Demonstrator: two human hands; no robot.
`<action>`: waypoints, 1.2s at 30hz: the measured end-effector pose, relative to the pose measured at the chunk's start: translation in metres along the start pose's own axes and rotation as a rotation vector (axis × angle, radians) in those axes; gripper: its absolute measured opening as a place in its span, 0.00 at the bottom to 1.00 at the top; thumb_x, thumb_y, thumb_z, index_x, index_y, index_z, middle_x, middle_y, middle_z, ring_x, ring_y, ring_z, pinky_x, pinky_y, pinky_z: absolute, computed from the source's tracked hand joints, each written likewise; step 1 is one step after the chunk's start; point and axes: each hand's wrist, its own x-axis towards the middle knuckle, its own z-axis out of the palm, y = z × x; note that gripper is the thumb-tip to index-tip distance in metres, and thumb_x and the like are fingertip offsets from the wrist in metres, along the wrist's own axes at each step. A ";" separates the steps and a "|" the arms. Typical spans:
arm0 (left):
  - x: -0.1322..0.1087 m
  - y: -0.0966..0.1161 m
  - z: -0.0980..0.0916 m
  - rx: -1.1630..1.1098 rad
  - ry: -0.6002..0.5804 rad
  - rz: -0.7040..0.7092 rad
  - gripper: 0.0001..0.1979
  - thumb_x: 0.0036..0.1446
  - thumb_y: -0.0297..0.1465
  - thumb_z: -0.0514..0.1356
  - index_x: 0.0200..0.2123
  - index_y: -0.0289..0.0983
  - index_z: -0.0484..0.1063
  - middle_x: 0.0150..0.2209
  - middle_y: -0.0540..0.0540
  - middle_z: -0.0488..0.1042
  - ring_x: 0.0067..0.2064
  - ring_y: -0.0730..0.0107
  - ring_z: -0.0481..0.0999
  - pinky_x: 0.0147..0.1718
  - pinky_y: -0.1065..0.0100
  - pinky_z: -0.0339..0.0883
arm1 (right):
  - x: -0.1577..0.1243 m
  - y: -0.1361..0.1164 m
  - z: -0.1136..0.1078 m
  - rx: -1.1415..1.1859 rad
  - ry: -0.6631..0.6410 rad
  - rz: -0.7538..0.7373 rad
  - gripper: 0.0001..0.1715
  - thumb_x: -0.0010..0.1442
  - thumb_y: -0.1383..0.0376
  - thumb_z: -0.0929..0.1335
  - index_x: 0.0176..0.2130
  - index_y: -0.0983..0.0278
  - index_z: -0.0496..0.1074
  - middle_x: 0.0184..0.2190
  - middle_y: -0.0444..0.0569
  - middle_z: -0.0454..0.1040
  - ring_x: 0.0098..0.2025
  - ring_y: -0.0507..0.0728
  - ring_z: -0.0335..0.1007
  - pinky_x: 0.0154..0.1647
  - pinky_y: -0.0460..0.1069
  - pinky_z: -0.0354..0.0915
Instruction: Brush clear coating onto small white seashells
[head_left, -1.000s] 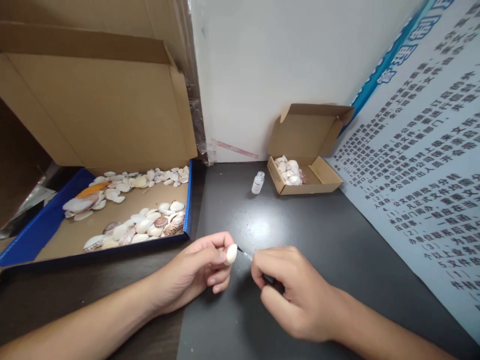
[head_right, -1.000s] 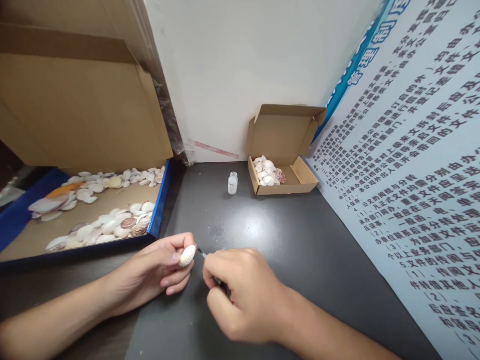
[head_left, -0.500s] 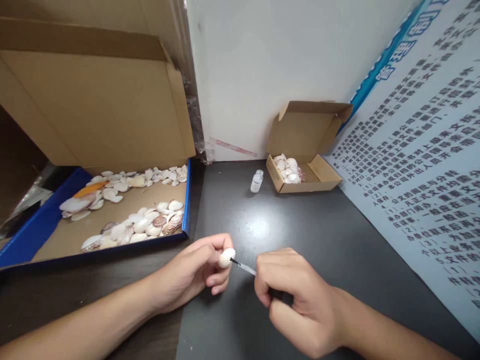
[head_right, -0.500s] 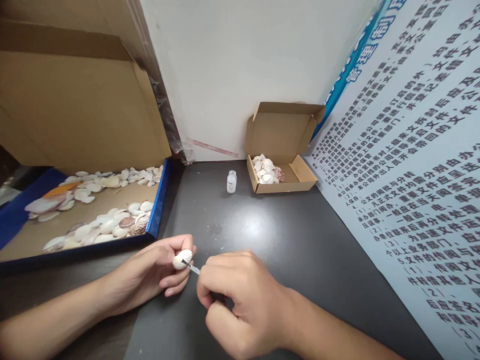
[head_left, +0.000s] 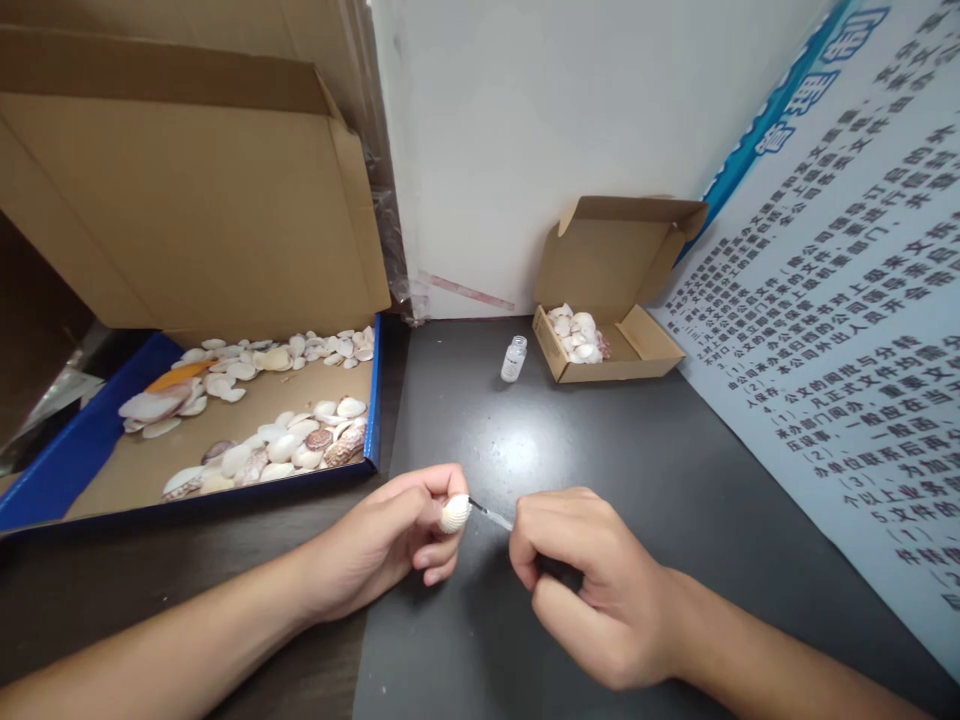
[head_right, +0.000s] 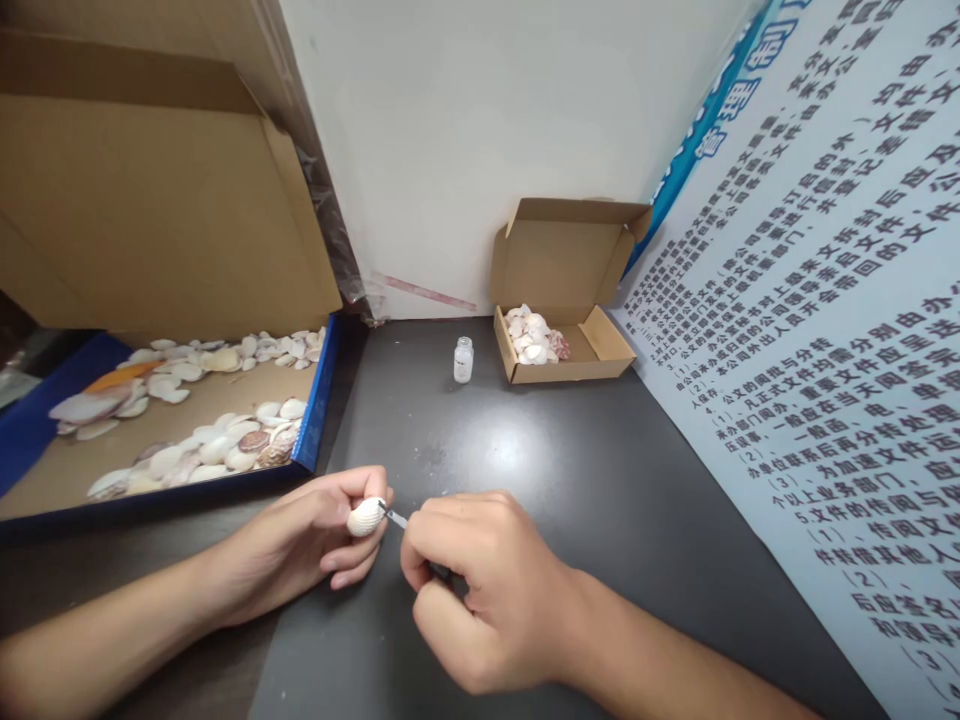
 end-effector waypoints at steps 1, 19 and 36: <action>0.000 0.000 0.000 0.003 0.001 -0.002 0.07 0.52 0.31 0.58 0.26 0.37 0.61 0.21 0.56 0.54 0.22 0.78 0.51 0.23 0.72 0.53 | 0.000 0.000 0.000 0.011 0.008 -0.015 0.10 0.44 0.76 0.58 0.24 0.60 0.54 0.19 0.39 0.56 0.20 0.50 0.49 0.23 0.46 0.50; 0.000 0.001 0.002 -0.041 0.014 0.018 0.08 0.56 0.33 0.60 0.30 0.36 0.64 0.23 0.55 0.58 0.20 0.80 0.55 0.22 0.74 0.58 | -0.001 0.002 0.003 -0.031 -0.095 0.119 0.08 0.46 0.75 0.59 0.25 0.62 0.60 0.20 0.40 0.61 0.21 0.50 0.53 0.24 0.46 0.51; 0.001 -0.001 0.001 -0.071 0.023 0.054 0.09 0.60 0.31 0.58 0.29 0.36 0.64 0.22 0.55 0.59 0.19 0.82 0.57 0.22 0.74 0.63 | -0.002 0.004 0.001 0.021 0.032 0.019 0.09 0.46 0.76 0.59 0.25 0.63 0.60 0.21 0.41 0.63 0.22 0.49 0.55 0.25 0.45 0.52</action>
